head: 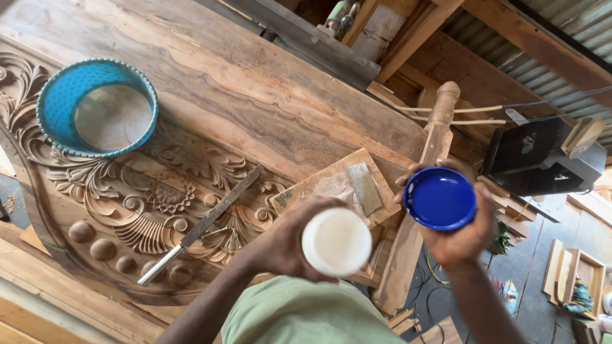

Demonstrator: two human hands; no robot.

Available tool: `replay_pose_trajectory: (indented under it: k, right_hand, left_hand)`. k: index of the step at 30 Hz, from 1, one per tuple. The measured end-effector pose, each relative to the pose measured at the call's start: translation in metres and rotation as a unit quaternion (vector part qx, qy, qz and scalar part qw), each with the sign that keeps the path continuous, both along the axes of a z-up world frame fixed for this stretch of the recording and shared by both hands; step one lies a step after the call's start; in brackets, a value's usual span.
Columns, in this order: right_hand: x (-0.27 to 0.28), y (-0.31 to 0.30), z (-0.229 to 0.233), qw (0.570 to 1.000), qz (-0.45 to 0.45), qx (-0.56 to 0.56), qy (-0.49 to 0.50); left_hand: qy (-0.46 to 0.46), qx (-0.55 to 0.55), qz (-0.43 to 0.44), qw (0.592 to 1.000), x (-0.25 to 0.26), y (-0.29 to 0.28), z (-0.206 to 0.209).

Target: The person mixes a light-colored substance with a liquid in a cup, pours it onto a wooden board, and then uses a small scraper and a piece of sandpaper to spread and smooth the mixture over a carved wooden surface.

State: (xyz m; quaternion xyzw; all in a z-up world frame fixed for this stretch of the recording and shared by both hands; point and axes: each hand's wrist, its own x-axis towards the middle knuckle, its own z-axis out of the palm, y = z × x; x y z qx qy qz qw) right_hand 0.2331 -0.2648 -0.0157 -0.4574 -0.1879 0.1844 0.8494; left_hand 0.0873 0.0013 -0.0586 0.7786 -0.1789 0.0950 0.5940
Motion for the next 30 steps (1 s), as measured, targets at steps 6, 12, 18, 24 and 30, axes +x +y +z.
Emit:
replay_pose_trajectory:
  k: [6,12,18,24,30]
  right_hand:
    - [0.006,-0.028,-0.103,0.959,-0.052,0.17,0.222]
    - [0.013,-0.046,-0.141,0.939,-0.109,0.219,0.243]
    - [0.006,-0.042,-0.094,0.97,-0.206,0.097,0.08]
    - [-0.017,-0.008,-0.032,0.968,-0.239,0.031,-0.076]
    - [-0.02,-0.004,-0.029,0.964,-0.229,0.027,-0.132]
  left_hand:
    - [0.004,-0.13,0.227,0.965,0.043,0.025,-0.08]
    - [-0.045,-0.086,0.403,0.91,0.076,0.037,-0.143]
    - [-0.044,-0.014,0.428,0.903,0.094,0.035,-0.162]
    - [-0.024,-0.043,0.397,0.917,0.099,0.034,-0.161]
    - [-0.02,-0.01,0.396,0.918,0.094,0.035,-0.153]
